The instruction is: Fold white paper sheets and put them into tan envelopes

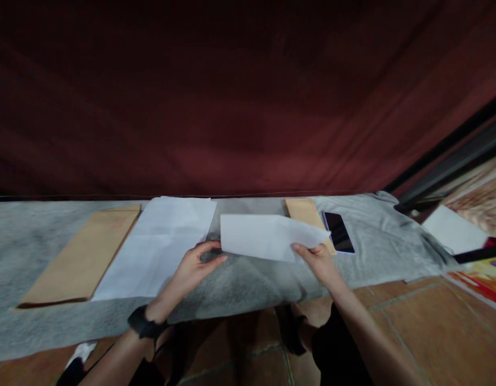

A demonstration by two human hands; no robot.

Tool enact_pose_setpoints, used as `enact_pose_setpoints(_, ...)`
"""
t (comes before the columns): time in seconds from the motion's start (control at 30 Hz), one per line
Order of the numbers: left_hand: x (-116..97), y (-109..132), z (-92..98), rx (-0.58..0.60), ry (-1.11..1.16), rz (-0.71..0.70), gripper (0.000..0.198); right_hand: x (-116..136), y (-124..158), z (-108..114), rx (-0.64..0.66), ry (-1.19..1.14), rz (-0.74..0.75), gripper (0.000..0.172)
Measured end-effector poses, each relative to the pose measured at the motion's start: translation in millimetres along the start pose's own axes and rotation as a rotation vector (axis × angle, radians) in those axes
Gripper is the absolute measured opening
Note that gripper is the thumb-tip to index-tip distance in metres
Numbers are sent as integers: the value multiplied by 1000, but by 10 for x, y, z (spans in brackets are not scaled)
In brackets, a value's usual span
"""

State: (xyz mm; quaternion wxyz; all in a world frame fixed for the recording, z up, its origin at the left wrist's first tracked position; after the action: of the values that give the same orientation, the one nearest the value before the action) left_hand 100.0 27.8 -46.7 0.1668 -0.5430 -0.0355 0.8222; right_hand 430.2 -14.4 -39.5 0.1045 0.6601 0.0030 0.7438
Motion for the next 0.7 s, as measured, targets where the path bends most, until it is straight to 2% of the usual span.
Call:
enact_pose_setpoints(0.07,-75,-52,-59,9,19,-9,28,82,-37,26,-63,-156,-13,35)
enact_pose_setpoints(0.17,-220,-102,-108,-2,96,-29,24,221,-75,-10,-84,-339,-18,40)
enact_pose_setpoints(0.3,-365,-105,-76,-110,190,-30,25,364,-120,-73,-128,-455,-16,42)
enact_pose_setpoints(0.43,-386,-92,-58,-210,260,4,31,415,-187,-116,-148,-496,-22,43)
enact_pose_setpoints(0.5,-365,-93,-94,-195,367,33,40,418,-220,-148,-131,-474,-27,45)
enact_pose_setpoints(0.57,-341,-98,-150,-123,433,49,47,402,-244,-182,-116,-450,-54,45)
enact_pose_setpoints(0.63,-302,-100,-203,-37,418,73,48,383,-255,-210,-111,-445,-82,44)
enact_pose_setpoints(0.7,-247,-101,-228,-8,370,92,43,382,-254,-228,-110,-458,-87,43)
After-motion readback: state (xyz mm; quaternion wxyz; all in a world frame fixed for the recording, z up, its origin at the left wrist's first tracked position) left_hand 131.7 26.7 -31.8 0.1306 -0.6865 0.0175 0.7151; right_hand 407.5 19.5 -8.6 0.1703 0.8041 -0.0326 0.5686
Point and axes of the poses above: each hand's wrist, its own y-axis away from the middle knuckle, its own z-axis out of the back of the hand, x = y × z, the point moved 4 cm from there along -y, towards the middle knuckle, and after that the axes turned 9 degrees about -z, right-handed, at the moved point
